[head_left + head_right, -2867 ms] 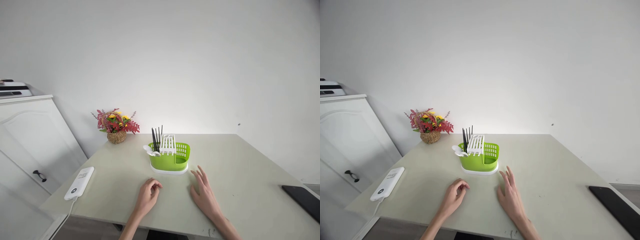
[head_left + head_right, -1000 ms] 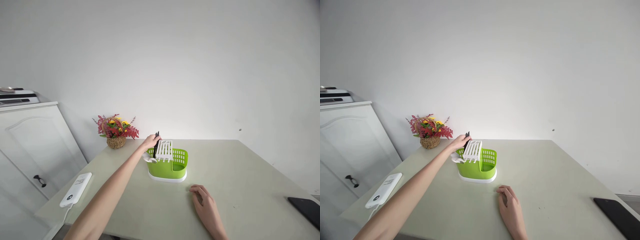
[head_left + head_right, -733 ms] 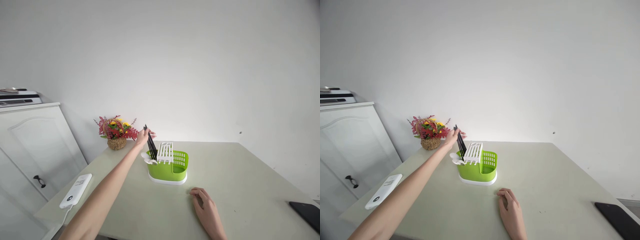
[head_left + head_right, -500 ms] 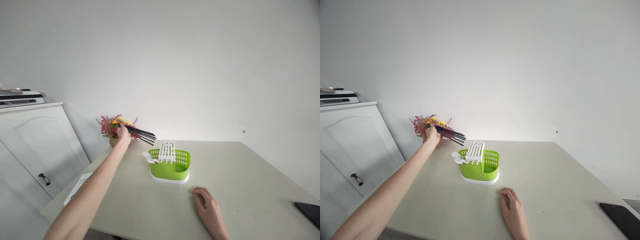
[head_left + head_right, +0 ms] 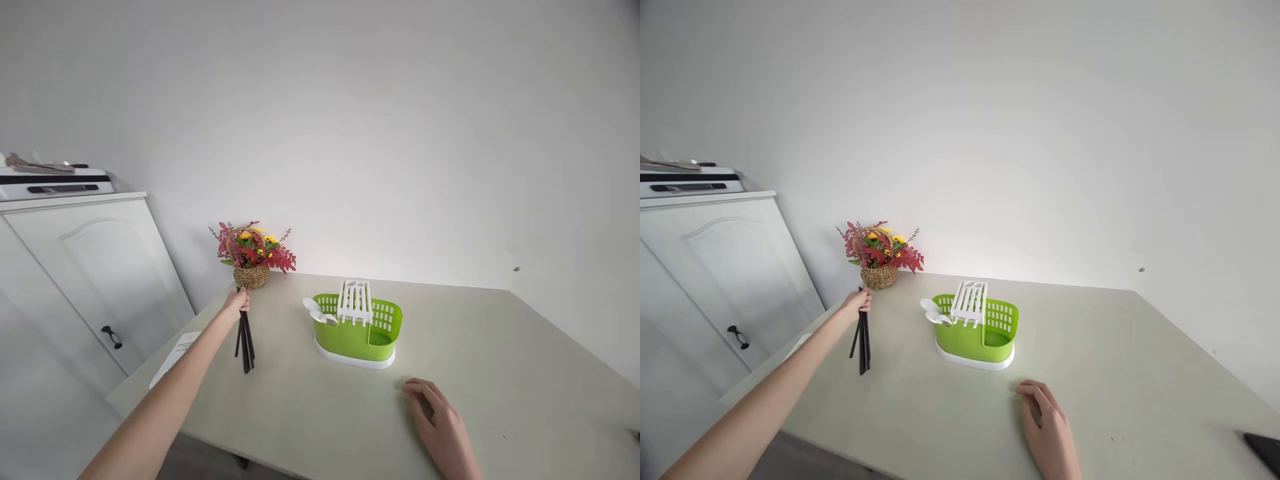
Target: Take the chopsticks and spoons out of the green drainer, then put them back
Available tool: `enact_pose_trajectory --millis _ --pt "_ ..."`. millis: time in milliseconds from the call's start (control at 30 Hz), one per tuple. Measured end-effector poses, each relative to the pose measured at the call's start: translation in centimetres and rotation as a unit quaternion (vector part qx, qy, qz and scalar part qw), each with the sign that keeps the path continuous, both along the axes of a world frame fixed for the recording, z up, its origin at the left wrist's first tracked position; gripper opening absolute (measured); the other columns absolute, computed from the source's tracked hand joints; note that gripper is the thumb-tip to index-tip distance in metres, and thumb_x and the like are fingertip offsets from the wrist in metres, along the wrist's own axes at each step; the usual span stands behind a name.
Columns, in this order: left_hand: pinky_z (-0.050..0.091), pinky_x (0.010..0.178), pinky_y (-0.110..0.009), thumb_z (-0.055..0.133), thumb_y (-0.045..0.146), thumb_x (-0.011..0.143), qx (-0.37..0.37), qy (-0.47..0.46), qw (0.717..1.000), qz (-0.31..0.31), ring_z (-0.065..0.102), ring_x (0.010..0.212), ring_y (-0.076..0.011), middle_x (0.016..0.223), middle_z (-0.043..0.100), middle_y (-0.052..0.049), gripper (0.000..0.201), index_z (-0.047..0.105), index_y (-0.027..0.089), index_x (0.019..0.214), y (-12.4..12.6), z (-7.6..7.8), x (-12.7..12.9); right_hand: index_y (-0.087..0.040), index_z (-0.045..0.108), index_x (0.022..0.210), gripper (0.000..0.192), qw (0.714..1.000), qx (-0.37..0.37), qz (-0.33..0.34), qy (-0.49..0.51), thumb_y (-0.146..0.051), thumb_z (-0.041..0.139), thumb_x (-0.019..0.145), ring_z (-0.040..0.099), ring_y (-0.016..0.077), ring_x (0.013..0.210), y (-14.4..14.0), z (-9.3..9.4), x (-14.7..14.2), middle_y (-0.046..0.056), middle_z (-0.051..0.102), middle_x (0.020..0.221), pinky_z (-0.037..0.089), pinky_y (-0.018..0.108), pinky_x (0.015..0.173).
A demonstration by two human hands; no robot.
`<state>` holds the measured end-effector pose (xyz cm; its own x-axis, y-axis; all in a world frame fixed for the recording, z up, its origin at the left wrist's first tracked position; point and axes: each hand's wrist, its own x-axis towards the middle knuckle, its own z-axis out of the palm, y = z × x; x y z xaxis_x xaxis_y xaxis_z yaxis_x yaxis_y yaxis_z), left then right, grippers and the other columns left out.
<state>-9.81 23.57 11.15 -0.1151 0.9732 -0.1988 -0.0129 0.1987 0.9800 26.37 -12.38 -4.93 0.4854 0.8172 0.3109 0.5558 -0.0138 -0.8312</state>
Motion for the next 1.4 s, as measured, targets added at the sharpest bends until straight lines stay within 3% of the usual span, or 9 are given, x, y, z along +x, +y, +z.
enact_pose_trajectory --millis 167,333,400,567,867,1033,1267,1400 --pt "0.059 0.091 -0.045 0.064 0.037 0.100 -0.043 0.193 0.980 -0.008 0.067 0.108 -0.0242 0.128 0.064 -0.011 0.037 0.061 0.016 0.130 -1.2 -4.7 -0.7 -0.026 0.071 0.094 0.027 1.000 -0.005 -0.011 -0.012 -0.045 0.051 0.090 0.071 0.0211 0.100 -0.1 -0.2 0.1 0.006 0.073 0.118 0.056 0.028 0.081" --pt "0.054 0.064 -0.030 0.061 0.035 0.097 0.019 0.364 0.931 -0.030 0.073 0.078 -0.0256 0.076 0.072 -0.008 0.021 0.069 0.017 0.091 -2.3 -7.8 -0.9 -0.026 0.071 0.098 0.028 1.000 -0.011 -0.008 -0.021 -0.044 0.051 0.091 0.071 0.0222 0.105 -0.2 -0.5 0.2 0.006 0.073 0.120 0.055 0.030 0.086" --pt "0.053 0.067 -0.030 0.060 0.033 0.096 0.053 0.422 0.904 -0.036 0.074 0.084 -0.0284 0.075 0.073 -0.009 0.018 0.068 0.019 0.086 -2.7 -8.6 -0.9 -0.026 0.071 0.099 0.029 1.000 -0.017 -0.010 -0.021 -0.045 0.050 0.092 0.070 0.0220 0.106 -0.3 -0.5 0.3 0.006 0.073 0.120 0.055 0.030 0.086" --pt "0.053 0.079 -0.037 0.053 0.033 0.097 0.115 0.528 0.840 -0.051 0.072 0.099 -0.0350 0.095 0.076 -0.016 0.022 0.070 0.019 0.098 -3.6 -9.7 -0.6 -0.027 0.071 0.096 0.029 0.999 -0.026 -0.015 -0.030 -0.046 0.050 0.091 0.070 0.0221 0.107 -0.5 -0.4 0.3 0.005 0.073 0.121 0.055 0.029 0.086" --pt "0.049 0.096 -0.036 0.051 0.028 0.100 0.228 0.603 0.760 -0.082 0.066 0.109 -0.0289 0.111 0.070 -0.016 0.024 0.069 0.015 0.107 -4.8 -12.0 0.5 -0.028 0.073 0.100 0.031 0.999 -0.037 -0.021 -0.034 -0.046 0.050 0.091 0.070 0.0211 0.106 -0.7 0.0 0.3 0.004 0.074 0.120 0.055 0.029 0.087" --pt "0.047 0.102 -0.042 0.050 0.029 0.100 0.256 0.617 0.741 -0.071 0.060 0.114 -0.0309 0.118 0.066 -0.018 0.028 0.067 0.013 0.115 -5.3 -12.8 0.6 -0.028 0.073 0.099 0.031 0.998 -0.038 -0.027 -0.035 -0.047 0.050 0.090 0.071 0.0214 0.103 -0.8 0.1 0.3 0.004 0.074 0.118 0.055 0.030 0.086" --pt "0.034 0.117 -0.052 0.046 0.041 0.101 0.252 0.629 0.731 -0.078 0.040 0.145 -0.0367 0.151 0.052 -0.019 0.045 0.060 0.015 0.136 -5.0 -13.6 0.9 -0.027 0.073 0.100 0.032 0.999 -0.032 -0.023 -0.029 -0.046 0.049 0.092 0.071 0.0219 0.103 -0.7 0.1 0.3 0.005 0.074 0.119 0.055 0.031 0.086" --pt "0.028 0.121 -0.055 0.045 0.039 0.102 0.264 0.627 0.729 -0.075 0.033 0.151 -0.0378 0.155 0.050 -0.019 0.047 0.057 0.013 0.139 -5.5 -12.8 1.3 -0.027 0.073 0.099 0.031 0.999 -0.024 -0.022 -0.018 -0.046 0.050 0.091 0.071 0.0221 0.104 -0.6 0.1 0.1 0.005 0.075 0.118 0.055 0.030 0.085"
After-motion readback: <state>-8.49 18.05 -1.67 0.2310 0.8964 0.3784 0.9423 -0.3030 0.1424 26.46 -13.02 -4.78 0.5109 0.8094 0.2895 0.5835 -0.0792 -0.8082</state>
